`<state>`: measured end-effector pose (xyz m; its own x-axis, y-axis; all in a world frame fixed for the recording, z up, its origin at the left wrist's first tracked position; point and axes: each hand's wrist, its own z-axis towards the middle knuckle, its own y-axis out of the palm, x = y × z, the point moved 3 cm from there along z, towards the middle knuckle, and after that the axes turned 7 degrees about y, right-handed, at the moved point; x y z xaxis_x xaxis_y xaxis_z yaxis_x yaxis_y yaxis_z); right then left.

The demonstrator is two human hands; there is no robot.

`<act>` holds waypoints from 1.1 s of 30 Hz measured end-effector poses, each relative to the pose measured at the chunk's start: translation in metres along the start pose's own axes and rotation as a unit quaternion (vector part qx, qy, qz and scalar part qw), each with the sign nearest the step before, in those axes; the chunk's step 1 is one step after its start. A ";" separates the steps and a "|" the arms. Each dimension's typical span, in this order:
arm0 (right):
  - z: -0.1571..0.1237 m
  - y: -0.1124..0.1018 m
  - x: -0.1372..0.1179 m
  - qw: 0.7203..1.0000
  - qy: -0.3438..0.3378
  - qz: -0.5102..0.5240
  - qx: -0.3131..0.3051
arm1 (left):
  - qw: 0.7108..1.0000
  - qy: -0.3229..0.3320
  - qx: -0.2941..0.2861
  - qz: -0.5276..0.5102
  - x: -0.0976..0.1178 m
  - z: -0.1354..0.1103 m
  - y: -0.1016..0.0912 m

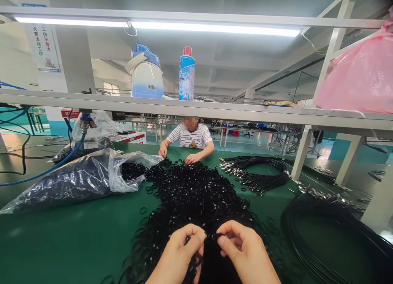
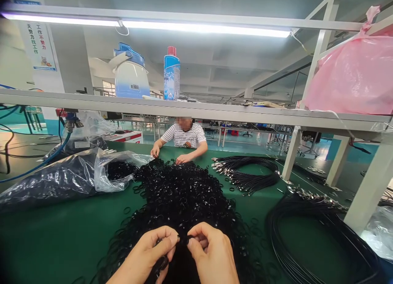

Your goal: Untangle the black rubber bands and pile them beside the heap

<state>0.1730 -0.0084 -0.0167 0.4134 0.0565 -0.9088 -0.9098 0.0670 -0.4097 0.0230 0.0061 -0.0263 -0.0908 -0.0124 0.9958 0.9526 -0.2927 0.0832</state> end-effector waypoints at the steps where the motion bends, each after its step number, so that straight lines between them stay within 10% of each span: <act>1: 0.001 0.000 0.001 1.000 0.004 0.011 -0.004 | 1.000 0.004 0.011 0.003 0.001 0.001 -0.001; 15: 0.014 -0.015 0.029 0.924 0.087 0.357 0.106 | 0.993 0.042 0.054 0.098 0.002 -0.003 -0.004; 24: 0.006 0.004 0.008 0.965 0.045 0.246 -0.074 | 0.997 0.045 0.029 0.050 0.005 0.001 -0.002; 33: 0.003 0.000 0.007 0.979 0.052 0.199 0.000 | 0.976 0.091 0.033 0.196 0.024 -0.005 -0.011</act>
<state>0.1761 -0.0048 -0.0229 0.0193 -0.0243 -0.9995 -0.9979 0.0610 -0.0208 0.0090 0.0038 -0.0038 0.2401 -0.2814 0.9290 0.9406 -0.1690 -0.2943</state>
